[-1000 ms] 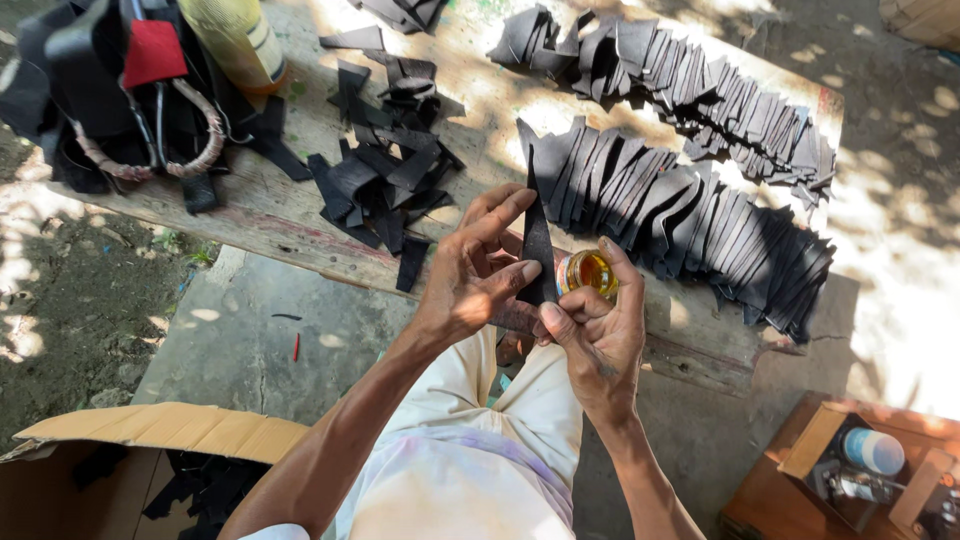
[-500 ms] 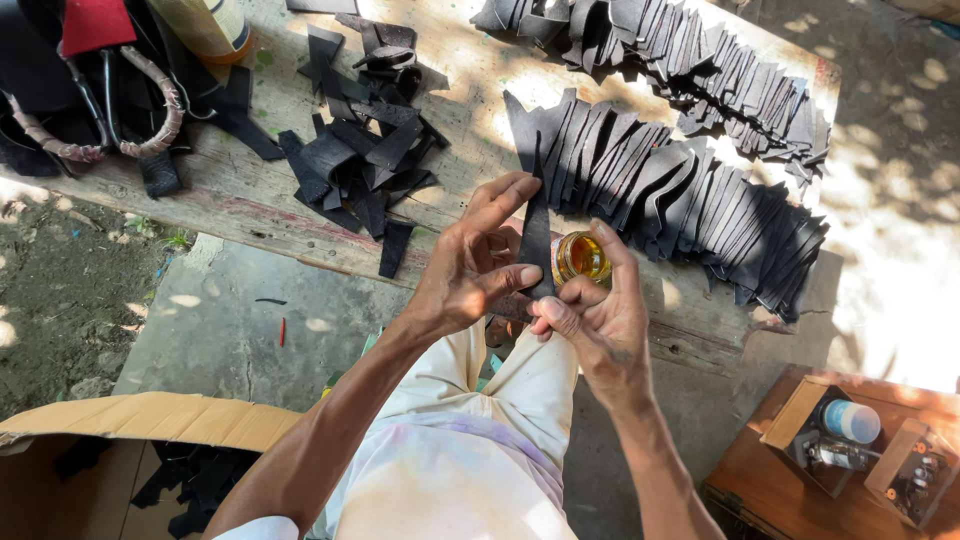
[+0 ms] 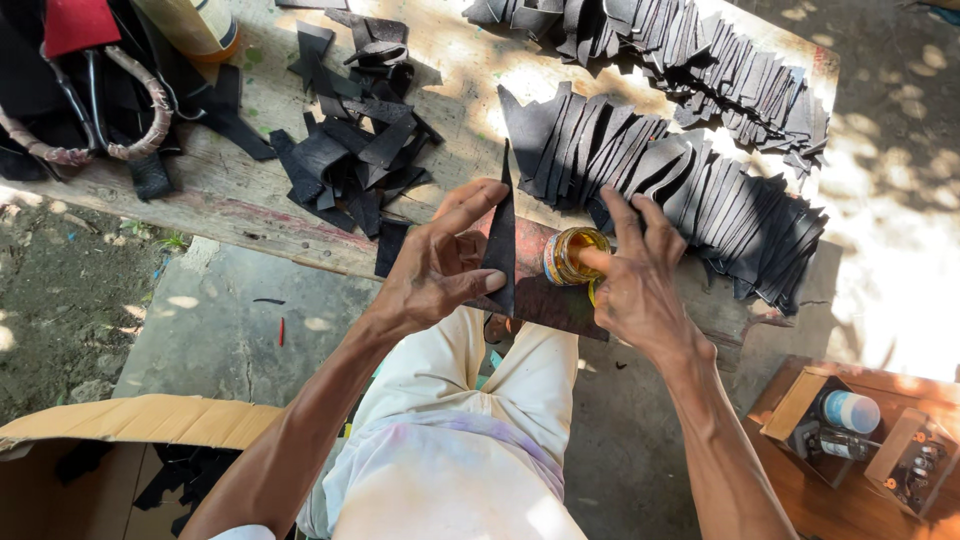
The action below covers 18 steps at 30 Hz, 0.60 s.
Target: The person applies adhesive from a small container to black leather strips using a small stick and then presses the strips onto larger leather pieces on a wooden work surface.
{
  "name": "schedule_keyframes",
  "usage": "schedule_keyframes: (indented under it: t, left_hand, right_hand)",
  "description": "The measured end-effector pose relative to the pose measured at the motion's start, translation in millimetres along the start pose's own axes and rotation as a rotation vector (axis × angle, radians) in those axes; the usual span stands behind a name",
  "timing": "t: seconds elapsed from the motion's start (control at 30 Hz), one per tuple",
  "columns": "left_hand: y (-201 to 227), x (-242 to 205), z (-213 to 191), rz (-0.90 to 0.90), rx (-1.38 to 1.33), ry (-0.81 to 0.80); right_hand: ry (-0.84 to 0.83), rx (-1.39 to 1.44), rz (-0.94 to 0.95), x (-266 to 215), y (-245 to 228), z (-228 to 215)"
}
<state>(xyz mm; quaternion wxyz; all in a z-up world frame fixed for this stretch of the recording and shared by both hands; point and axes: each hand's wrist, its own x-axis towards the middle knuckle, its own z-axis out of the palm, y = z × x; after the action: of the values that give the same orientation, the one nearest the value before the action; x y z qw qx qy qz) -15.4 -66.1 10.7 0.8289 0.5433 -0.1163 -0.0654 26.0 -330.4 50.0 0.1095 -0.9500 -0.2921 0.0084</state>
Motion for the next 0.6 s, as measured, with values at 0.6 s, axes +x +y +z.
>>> schedule_keyframes:
  t: [0.6]
  left_hand:
    - [21, 4, 7, -0.074, -0.188, -0.015]
  right_hand:
    - [0.099, 0.148, 0.019, -15, 3, -20]
